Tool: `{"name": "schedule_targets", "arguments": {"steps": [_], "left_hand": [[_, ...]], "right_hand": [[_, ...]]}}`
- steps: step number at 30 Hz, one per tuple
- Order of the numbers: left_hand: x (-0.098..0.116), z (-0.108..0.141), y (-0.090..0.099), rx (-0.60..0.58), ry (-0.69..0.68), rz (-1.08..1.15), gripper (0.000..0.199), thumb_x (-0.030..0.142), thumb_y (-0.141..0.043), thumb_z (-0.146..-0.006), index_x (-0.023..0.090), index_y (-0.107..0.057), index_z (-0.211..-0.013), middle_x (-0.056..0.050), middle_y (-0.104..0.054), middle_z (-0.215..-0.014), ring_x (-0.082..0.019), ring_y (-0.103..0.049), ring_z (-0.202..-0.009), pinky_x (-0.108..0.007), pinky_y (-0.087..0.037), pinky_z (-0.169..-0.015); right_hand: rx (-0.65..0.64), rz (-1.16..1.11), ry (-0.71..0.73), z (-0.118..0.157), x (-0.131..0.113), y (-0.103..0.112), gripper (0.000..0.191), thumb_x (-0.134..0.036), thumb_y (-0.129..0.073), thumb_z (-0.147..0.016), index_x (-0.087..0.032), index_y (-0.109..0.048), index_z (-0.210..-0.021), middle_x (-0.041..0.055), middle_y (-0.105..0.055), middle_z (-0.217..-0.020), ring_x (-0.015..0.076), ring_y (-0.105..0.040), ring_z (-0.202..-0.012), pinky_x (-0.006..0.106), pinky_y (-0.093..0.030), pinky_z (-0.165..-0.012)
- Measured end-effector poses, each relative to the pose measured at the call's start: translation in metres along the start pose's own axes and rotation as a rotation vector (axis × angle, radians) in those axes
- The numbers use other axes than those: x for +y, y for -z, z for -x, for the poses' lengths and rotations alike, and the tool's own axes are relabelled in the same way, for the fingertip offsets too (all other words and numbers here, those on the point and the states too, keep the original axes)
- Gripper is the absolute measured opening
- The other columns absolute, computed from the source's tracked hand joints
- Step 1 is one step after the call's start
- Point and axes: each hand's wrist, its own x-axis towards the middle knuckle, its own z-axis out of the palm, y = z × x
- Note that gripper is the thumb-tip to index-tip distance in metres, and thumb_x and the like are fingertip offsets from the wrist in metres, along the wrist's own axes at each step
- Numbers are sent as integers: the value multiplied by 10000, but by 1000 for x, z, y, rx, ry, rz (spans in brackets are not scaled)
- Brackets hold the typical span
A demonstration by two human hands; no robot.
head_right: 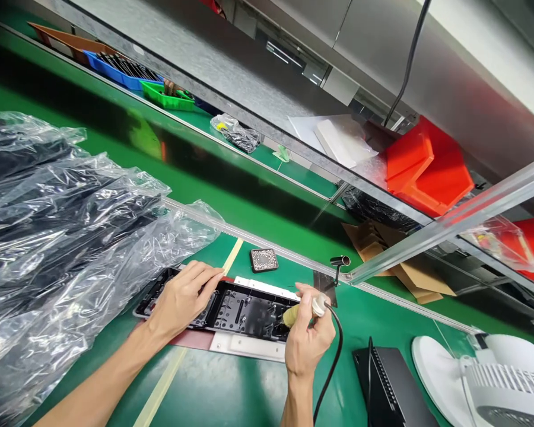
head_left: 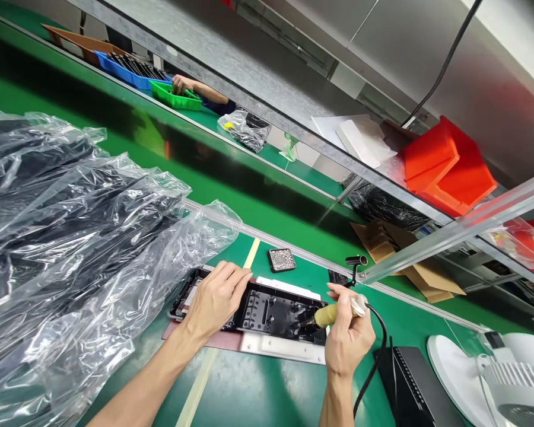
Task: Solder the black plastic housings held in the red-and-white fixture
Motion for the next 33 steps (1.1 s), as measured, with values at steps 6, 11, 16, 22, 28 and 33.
{"name": "schedule_targets", "arguments": {"steps": [6, 11, 16, 22, 28, 33], "left_hand": [[1, 1, 0, -7, -1, 33, 140, 172, -550, -1007, 177, -663, -1090, -47, -671, -941, -196, -586, -860, -375, -500, -831], [3, 2, 2, -38, -12, 13, 146, 177, -544, -1013, 180, -665, -1094, -49, -685, -951, -196, -586, -862, -382, -498, -838], [4, 1, 3, -63, -11, -14, 151, 196, -537, -1019, 180, -674, -1081, -51, -700, -944, -197, -602, -863, -384, -504, -844], [5, 0, 3, -72, -11, -21, 163, 192, -537, -1016, 184, -688, -1076, -51, -710, -944, -195, -609, -853, -373, -508, -836], [5, 0, 4, -79, -5, -24, 167, 191, -546, -1012, 172, -700, -1073, -47, -704, -927, -190, -605, -845, -367, -511, -834], [6, 0, 4, -81, -6, -16, 168, 194, -546, -1014, 174, -700, -1078, -44, -701, -925, -188, -604, -845, -367, -513, -829]], "right_hand": [[-128, -277, -99, -2, -10, 1, 160, -325, -571, -985, -193, -662, -978, 94, -694, -1137, 160, -686, -874, 322, -548, -743], [-215, -414, -146, -2, -10, 2, 123, -298, -557, -1000, -236, -598, -1098, -14, -645, -809, 84, -558, -617, 229, -478, -561], [-144, -526, -192, -4, -10, 0, 213, -375, -523, -1003, -206, -614, -1097, -27, -602, -689, 92, -517, -551, 222, -456, -494], [-75, -594, -166, -5, -12, -5, 267, -394, -445, -1040, -218, -630, -1118, -42, -576, -633, 90, -489, -505, 226, -453, -486], [-114, -573, -147, -9, -11, -4, 258, -334, -504, -1026, -191, -592, -830, -16, -601, -676, 104, -555, -539, 259, -475, -520], [-113, -464, -96, -16, -9, 1, 305, -334, -522, -1011, -184, -570, -750, 25, -640, -759, 129, -616, -637, 300, -507, -605]]}}
